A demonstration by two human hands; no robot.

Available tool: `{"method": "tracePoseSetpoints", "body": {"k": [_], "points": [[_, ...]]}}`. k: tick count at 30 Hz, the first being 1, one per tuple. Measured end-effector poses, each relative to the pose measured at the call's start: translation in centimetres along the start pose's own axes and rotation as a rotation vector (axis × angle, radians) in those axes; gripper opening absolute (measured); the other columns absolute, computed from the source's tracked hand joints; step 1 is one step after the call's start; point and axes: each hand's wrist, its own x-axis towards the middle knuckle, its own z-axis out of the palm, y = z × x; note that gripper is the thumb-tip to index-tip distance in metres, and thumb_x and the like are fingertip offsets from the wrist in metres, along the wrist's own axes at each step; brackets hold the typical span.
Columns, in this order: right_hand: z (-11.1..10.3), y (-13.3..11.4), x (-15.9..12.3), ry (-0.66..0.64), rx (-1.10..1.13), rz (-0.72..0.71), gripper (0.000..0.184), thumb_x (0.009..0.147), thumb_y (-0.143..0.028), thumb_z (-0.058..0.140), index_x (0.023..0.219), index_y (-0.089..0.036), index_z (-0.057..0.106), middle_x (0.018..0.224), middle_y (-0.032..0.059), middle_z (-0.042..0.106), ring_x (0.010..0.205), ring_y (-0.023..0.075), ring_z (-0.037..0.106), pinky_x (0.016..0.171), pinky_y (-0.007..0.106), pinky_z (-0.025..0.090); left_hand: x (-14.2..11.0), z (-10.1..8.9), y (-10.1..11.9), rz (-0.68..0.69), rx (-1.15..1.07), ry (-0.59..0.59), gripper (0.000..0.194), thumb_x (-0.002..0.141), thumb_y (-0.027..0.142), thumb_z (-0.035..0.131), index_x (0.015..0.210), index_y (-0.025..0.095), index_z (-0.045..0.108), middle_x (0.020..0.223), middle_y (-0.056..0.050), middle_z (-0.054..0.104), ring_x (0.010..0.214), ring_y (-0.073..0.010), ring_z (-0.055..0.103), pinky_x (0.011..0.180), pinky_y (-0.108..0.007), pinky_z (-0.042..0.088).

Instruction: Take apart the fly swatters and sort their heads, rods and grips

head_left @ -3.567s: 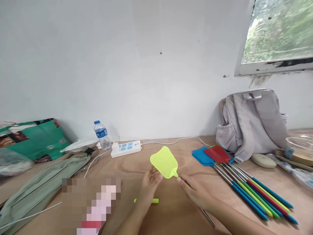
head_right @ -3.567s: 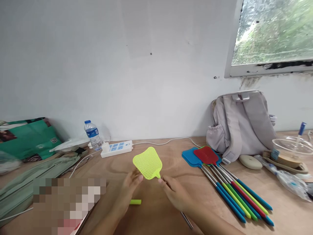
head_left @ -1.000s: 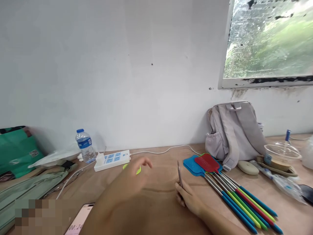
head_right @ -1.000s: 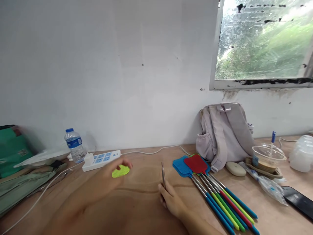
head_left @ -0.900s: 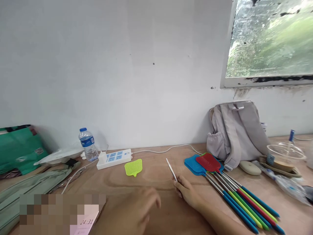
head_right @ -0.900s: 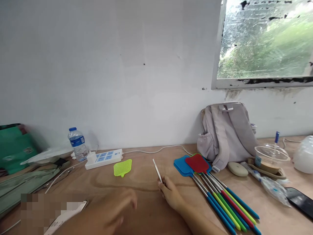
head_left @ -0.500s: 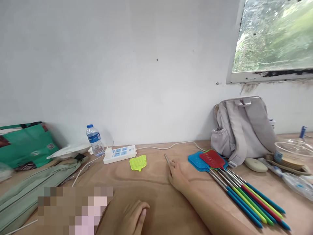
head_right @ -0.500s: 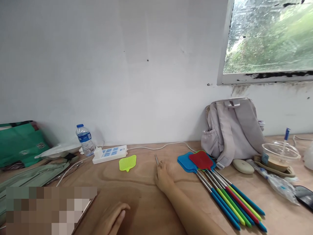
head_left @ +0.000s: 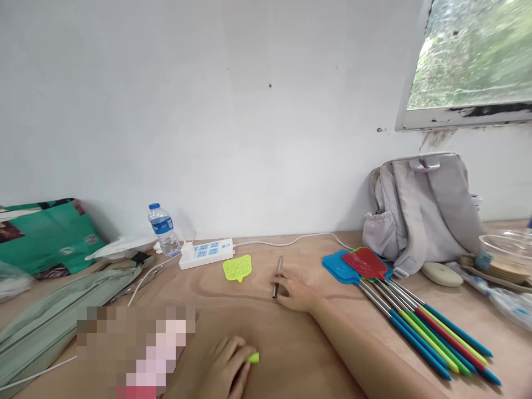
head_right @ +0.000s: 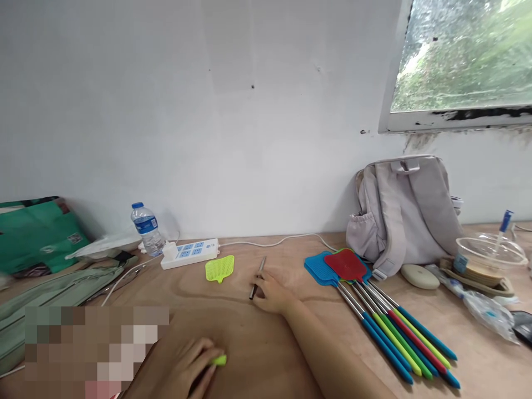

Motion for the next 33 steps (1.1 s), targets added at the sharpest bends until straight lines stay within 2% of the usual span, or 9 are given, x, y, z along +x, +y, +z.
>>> {"method": "tracePoseSetpoints", "body": {"k": [3, 6, 9, 16, 33], "points": [[0.0, 0.1, -0.1, 0.011, -0.020, 0.002, 0.044, 0.071, -0.021, 0.057, 0.114, -0.015, 0.057, 0.124, 0.0138, 0.049, 0.117, 0.0259, 0.044, 0.099, 0.037, 0.033, 2.7, 0.2, 0.2, -0.119, -0.029, 0.051, 0.029, 0.086, 0.025, 0.038, 0.098, 0.026, 0.064, 0.099, -0.007, 0.060, 0.093, -0.0212, 0.055, 0.081, -0.034, 0.044], [0.1, 0.0, -0.5, 0.031, -0.042, 0.024, 0.045, 0.074, -0.029, 0.058, 0.116, -0.015, 0.056, 0.129, 0.0148, 0.046, 0.117, 0.0270, 0.044, 0.098, 0.038, 0.035, 5.0, 0.9, -0.5, -0.134, -0.005, 0.088, 0.030, 0.085, 0.024, 0.037, 0.096, 0.025, 0.065, 0.100, -0.007, 0.059, 0.095, -0.0229, 0.053, 0.084, -0.038, 0.043], [0.1, 0.1, -0.7, 0.062, -0.065, 0.056, 0.043, 0.078, -0.028, 0.053, 0.119, -0.013, 0.054, 0.129, 0.0164, 0.045, 0.116, 0.0263, 0.045, 0.098, 0.038, 0.036, 6.2, 1.2, -1.0, -0.139, 0.034, 0.093, 0.031, 0.084, 0.021, 0.038, 0.099, 0.026, 0.064, 0.100, -0.007, 0.059, 0.095, -0.0237, 0.053, 0.085, -0.042, 0.040], [0.4, 0.4, -0.6, 0.095, -0.092, 0.065, 0.040, 0.077, -0.016, 0.050, 0.117, -0.017, 0.054, 0.127, 0.0134, 0.046, 0.115, 0.0234, 0.046, 0.098, 0.036, 0.036, 6.2, 0.8, -1.0, -0.199, 0.042, 0.092, 0.030, 0.078, 0.019, 0.044, 0.100, 0.025, 0.063, 0.104, -0.006, 0.059, 0.101, -0.0243, 0.052, 0.089, -0.043, 0.036], [0.3, 0.3, -0.7, 0.086, -0.112, 0.065, 0.037, 0.079, -0.015, 0.048, 0.115, -0.015, 0.056, 0.125, 0.0140, 0.048, 0.115, 0.0235, 0.046, 0.097, 0.036, 0.037, 6.0, 0.6, -0.9, -0.242, 0.041, 0.096, 0.025, 0.075, 0.018, 0.046, 0.091, 0.026, 0.063, 0.098, -0.003, 0.060, 0.099, -0.0242, 0.053, 0.088, -0.045, 0.034]]}}
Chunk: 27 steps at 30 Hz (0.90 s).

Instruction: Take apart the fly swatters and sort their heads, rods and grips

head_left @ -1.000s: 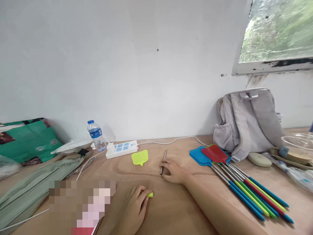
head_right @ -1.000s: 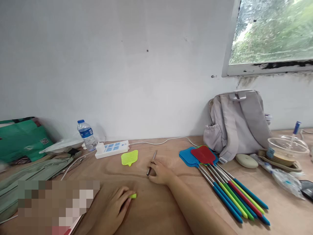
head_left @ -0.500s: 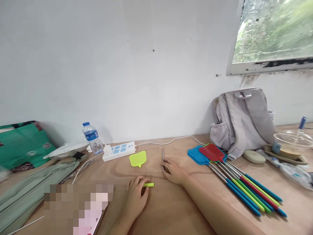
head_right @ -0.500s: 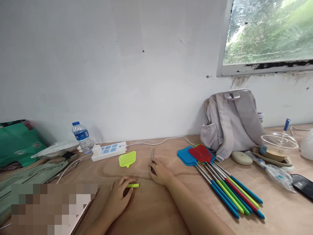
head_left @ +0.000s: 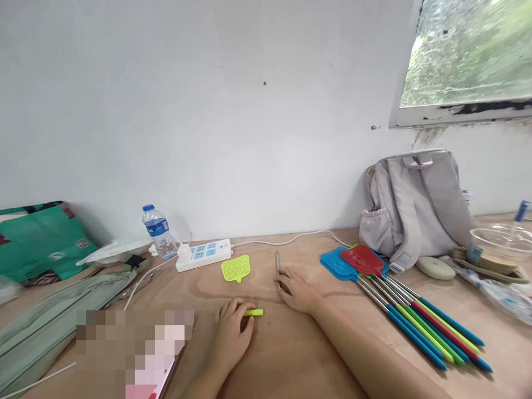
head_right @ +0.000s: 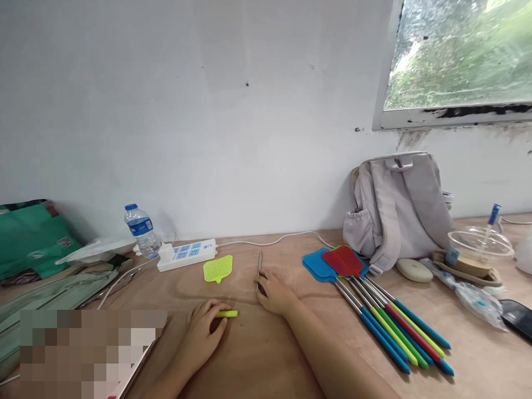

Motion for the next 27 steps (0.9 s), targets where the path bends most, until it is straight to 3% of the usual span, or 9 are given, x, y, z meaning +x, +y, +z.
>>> {"method": "tracePoseSetpoints", "body": {"k": [27], "points": [[-0.18, -0.36, 0.08, -0.027, -0.002, 0.004, 0.040, 0.078, -0.016, 0.048, 0.117, -0.016, 0.054, 0.128, 0.0146, 0.045, 0.117, 0.0249, 0.044, 0.097, 0.037, 0.037, 0.04, -0.07, 0.06, 0.022, -0.028, 0.008, 0.023, 0.073, 0.016, 0.046, 0.088, 0.024, 0.062, 0.096, -0.004, 0.060, 0.097, -0.0236, 0.052, 0.087, -0.043, 0.036]]}}
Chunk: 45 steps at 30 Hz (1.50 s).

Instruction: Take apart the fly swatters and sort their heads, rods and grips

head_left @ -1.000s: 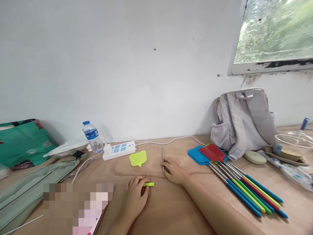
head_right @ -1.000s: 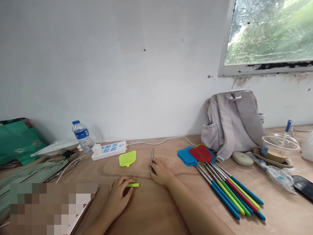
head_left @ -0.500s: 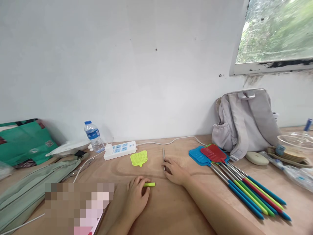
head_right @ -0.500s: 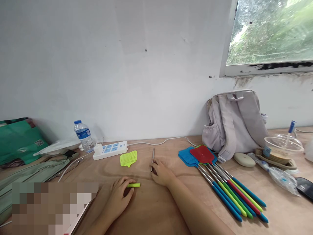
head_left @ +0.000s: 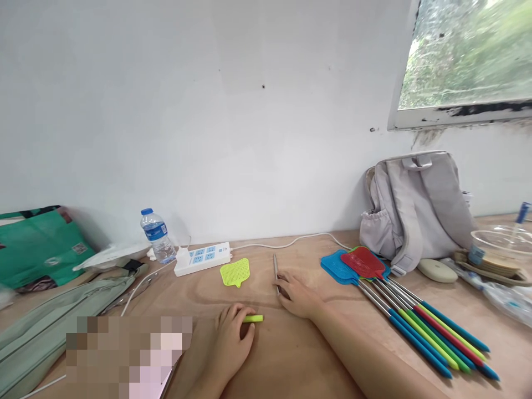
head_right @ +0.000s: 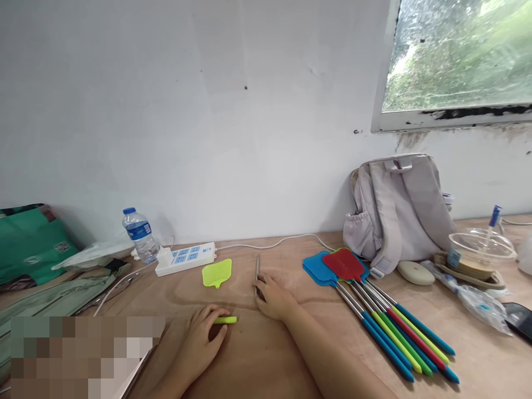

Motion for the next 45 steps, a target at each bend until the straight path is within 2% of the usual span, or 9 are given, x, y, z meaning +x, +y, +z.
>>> {"method": "tracePoseSetpoints", "body": {"k": [12, 23, 27, 30, 34, 38, 41, 45], "points": [[-0.5, -0.4, 0.3, -0.001, -0.003, -0.007, 0.039, 0.076, -0.016, 0.048, 0.115, -0.018, 0.054, 0.125, 0.0127, 0.046, 0.113, 0.0243, 0.045, 0.095, 0.036, 0.036, 0.4, -0.2, 0.3, 0.124, 0.075, 0.014, 0.025, 0.068, 0.015, 0.051, 0.087, 0.025, 0.062, 0.096, -0.004, 0.061, 0.094, -0.0243, 0.053, 0.084, -0.040, 0.039], [0.0, 0.6, 0.7, -0.009, 0.121, 0.011, 0.051, 0.069, -0.017, 0.054, 0.119, -0.018, 0.047, 0.128, 0.0129, 0.038, 0.117, 0.0256, 0.041, 0.098, 0.038, 0.033, 0.4, 0.0, -0.3, 0.184, 0.084, 0.071, 0.023, 0.067, 0.017, 0.053, 0.086, 0.026, 0.063, 0.097, -0.004, 0.061, 0.092, -0.0239, 0.055, 0.082, -0.039, 0.043], [-0.3, 0.3, 0.6, 0.007, 0.137, 0.032, 0.060, 0.066, -0.018, 0.057, 0.124, -0.018, 0.041, 0.131, 0.0132, 0.034, 0.119, 0.0256, 0.039, 0.098, 0.037, 0.033, 0.1, -0.4, -0.2, 0.236, 0.093, 0.073, 0.021, 0.069, 0.020, 0.054, 0.088, 0.026, 0.063, 0.097, -0.004, 0.061, 0.092, -0.0237, 0.055, 0.082, -0.039, 0.044], [-0.9, -0.4, 0.0, 0.089, 0.157, 0.064, 0.059, 0.069, -0.019, 0.055, 0.125, -0.017, 0.037, 0.130, 0.0129, 0.035, 0.119, 0.0243, 0.038, 0.099, 0.037, 0.032, -0.3, -0.7, -0.4, 0.280, 0.118, 0.140, 0.022, 0.069, 0.021, 0.055, 0.088, 0.027, 0.063, 0.096, -0.004, 0.062, 0.091, -0.0238, 0.056, 0.081, -0.039, 0.045], [-2.1, -1.8, -3.4, 0.226, 0.128, 0.119, 0.046, 0.070, -0.011, 0.048, 0.115, -0.017, 0.043, 0.118, 0.0108, 0.046, 0.111, 0.0222, 0.044, 0.095, 0.035, 0.035, -0.7, -0.8, -0.5, 0.342, 0.146, 0.234, 0.021, 0.071, 0.022, 0.053, 0.089, 0.028, 0.064, 0.094, -0.003, 0.063, 0.089, -0.0224, 0.057, 0.078, -0.035, 0.046], [-4.4, -1.7, -9.8, 0.167, -0.096, 0.133, 0.036, 0.069, -0.015, 0.050, 0.104, -0.021, 0.053, 0.106, 0.0087, 0.055, 0.100, 0.0263, 0.048, 0.089, 0.041, 0.038, -0.8, -0.8, -0.5, 0.437, 0.170, 0.293, 0.021, 0.074, 0.022, 0.051, 0.088, 0.028, 0.064, 0.091, -0.003, 0.064, 0.087, -0.0211, 0.059, 0.077, -0.033, 0.045], [-7.1, 0.7, -14.2, 0.195, -0.251, 0.225, 0.031, 0.070, -0.013, 0.046, 0.096, -0.024, 0.058, 0.098, 0.0065, 0.060, 0.095, 0.0249, 0.053, 0.085, 0.039, 0.039, -0.8, -0.7, -0.7, 0.501, 0.184, 0.358, 0.018, 0.074, 0.021, 0.051, 0.084, 0.028, 0.063, 0.087, -0.003, 0.065, 0.081, -0.0198, 0.060, 0.072, -0.031, 0.046], [-10.9, 6.0, -17.7, 0.424, -0.422, 0.527, 0.025, 0.075, -0.019, 0.044, 0.094, -0.021, 0.060, 0.093, 0.0090, 0.063, 0.089, 0.0256, 0.057, 0.081, 0.038, 0.041, -0.6, -0.6, -0.9, 0.548, 0.202, 0.445, 0.016, 0.074, 0.018, 0.049, 0.079, 0.026, 0.061, 0.080, -0.002, 0.064, 0.075, -0.0180, 0.060, 0.067, -0.029, 0.046]]}}
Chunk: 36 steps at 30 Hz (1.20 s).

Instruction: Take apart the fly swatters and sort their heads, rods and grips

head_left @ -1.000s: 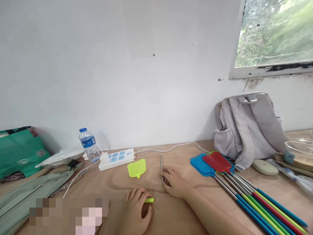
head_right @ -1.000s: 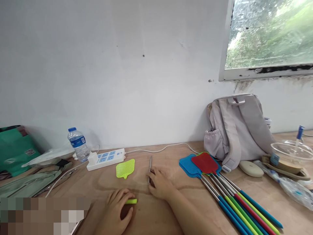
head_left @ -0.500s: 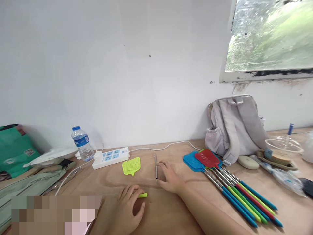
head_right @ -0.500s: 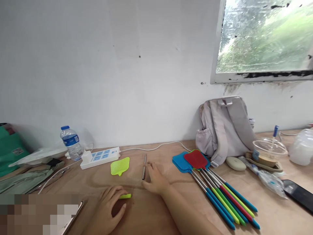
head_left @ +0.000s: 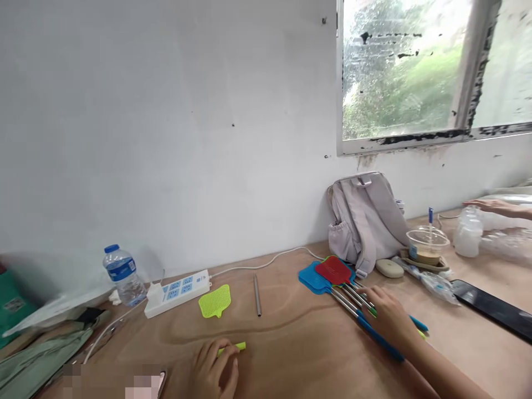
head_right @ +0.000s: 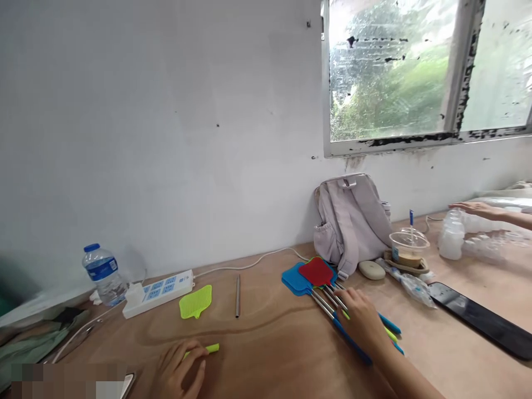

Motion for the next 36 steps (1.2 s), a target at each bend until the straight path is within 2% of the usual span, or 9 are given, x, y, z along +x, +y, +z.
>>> {"method": "tracePoseSetpoints", "body": {"k": [8, 12, 16, 19, 21, 25, 28, 32, 36], "points": [[1.2, 5.2, 0.4, -0.159, 0.075, 0.273, 0.014, 0.077, -0.032, 0.044, 0.070, -0.022, 0.051, 0.068, 0.0050, 0.063, 0.066, 0.0214, 0.061, 0.058, 0.029, 0.043, 0.3, 0.0, 0.5, 0.058, -0.022, -0.010, 0.020, 0.073, 0.013, 0.050, 0.082, 0.026, 0.060, 0.080, -0.002, 0.065, 0.076, -0.0175, 0.060, 0.069, -0.029, 0.044], [1.2, 4.2, 0.8, -0.013, 0.049, 0.275, 0.014, 0.078, -0.025, 0.040, 0.064, -0.023, 0.041, 0.071, 0.0086, 0.059, 0.069, 0.0232, 0.058, 0.062, 0.034, 0.043, 0.2, -0.2, 1.2, 0.015, -0.120, -0.085, 0.022, 0.075, 0.012, 0.047, 0.081, 0.027, 0.062, 0.080, -0.002, 0.065, 0.077, -0.0175, 0.060, 0.072, -0.030, 0.044], [0.3, -0.4, 1.4, 0.112, 0.098, 0.263, 0.013, 0.083, -0.024, 0.033, 0.072, -0.022, 0.040, 0.074, 0.0094, 0.056, 0.073, 0.0231, 0.056, 0.068, 0.036, 0.044, 2.6, -0.4, 3.7, -0.174, -0.332, -0.233, 0.021, 0.078, 0.019, 0.045, 0.080, 0.027, 0.065, 0.088, -0.005, 0.065, 0.087, -0.0213, 0.059, 0.080, -0.038, 0.044], [-0.4, -7.1, 1.4, 0.058, 0.354, 0.145, 0.017, 0.089, -0.031, 0.025, 0.086, -0.021, 0.038, 0.070, 0.0028, 0.054, 0.064, 0.0196, 0.056, 0.060, 0.032, 0.045, 6.6, -0.5, 6.2, -0.493, -0.593, -0.260, 0.030, 0.078, 0.032, 0.051, 0.106, 0.027, 0.060, 0.130, -0.008, 0.048, 0.124, -0.0278, 0.036, 0.101, -0.048, 0.028], [-0.4, -12.1, 1.5, 0.022, 0.480, 0.020, 0.016, 0.090, -0.033, 0.028, 0.091, -0.020, 0.038, 0.069, 0.0016, 0.053, 0.063, 0.0185, 0.054, 0.059, 0.030, 0.044, 9.5, -0.4, 7.5, -0.720, -0.894, -0.224, 0.043, 0.080, 0.042, 0.051, 0.119, 0.025, 0.051, 0.135, -0.009, 0.043, 0.128, -0.0264, 0.031, 0.103, -0.046, 0.024], [0.2, -19.7, 1.9, -0.080, 0.723, -0.246, 0.014, 0.089, -0.030, 0.028, 0.086, -0.021, 0.038, 0.080, 0.0066, 0.055, 0.070, 0.0180, 0.055, 0.061, 0.028, 0.043, 13.1, 0.0, 7.9, -1.033, -1.455, 0.105, 0.038, 0.078, 0.052, 0.051, 0.095, 0.018, 0.057, 0.088, -0.007, 0.065, 0.098, -0.0224, 0.057, 0.089, -0.037, 0.041], [0.6, -22.1, 2.3, -0.237, 0.760, -0.298, 0.019, 0.091, -0.030, 0.028, 0.084, -0.020, 0.043, 0.076, 0.0056, 0.057, 0.064, 0.0171, 0.054, 0.056, 0.026, 0.039, 13.7, -0.4, 7.0, -1.150, -1.567, 0.410, 0.031, 0.075, 0.050, 0.056, 0.073, 0.019, 0.050, 0.054, 0.006, 0.048, 0.063, -0.0129, 0.058, 0.066, -0.028, 0.047], [0.7, -23.6, 2.3, -0.342, 0.901, -0.328, 0.033, 0.093, -0.041, 0.023, 0.080, -0.021, 0.046, 0.069, 0.0032, 0.056, 0.058, 0.0145, 0.051, 0.053, 0.024, 0.035, 13.7, -1.9, 5.8, -1.244, -1.693, 0.523, 0.037, 0.070, 0.045, 0.065, 0.062, 0.019, 0.040, 0.045, 0.012, 0.032, 0.035, -0.0031, 0.031, 0.036, -0.016, 0.030], [0.9, -24.7, 2.7, -0.581, 1.234, -0.221, 0.047, 0.087, -0.061, 0.024, 0.065, -0.021, 0.038, 0.043, -0.0067, 0.039, 0.038, 0.0089, 0.035, 0.041, 0.021, 0.029, 13.9, -3.5, 5.1, -1.232, -1.742, 0.545, 0.038, 0.068, 0.043, 0.067, 0.062, 0.018, 0.039, 0.044, 0.012, 0.030, 0.033, -0.0017, 0.023, 0.032, -0.014, 0.022]]}}
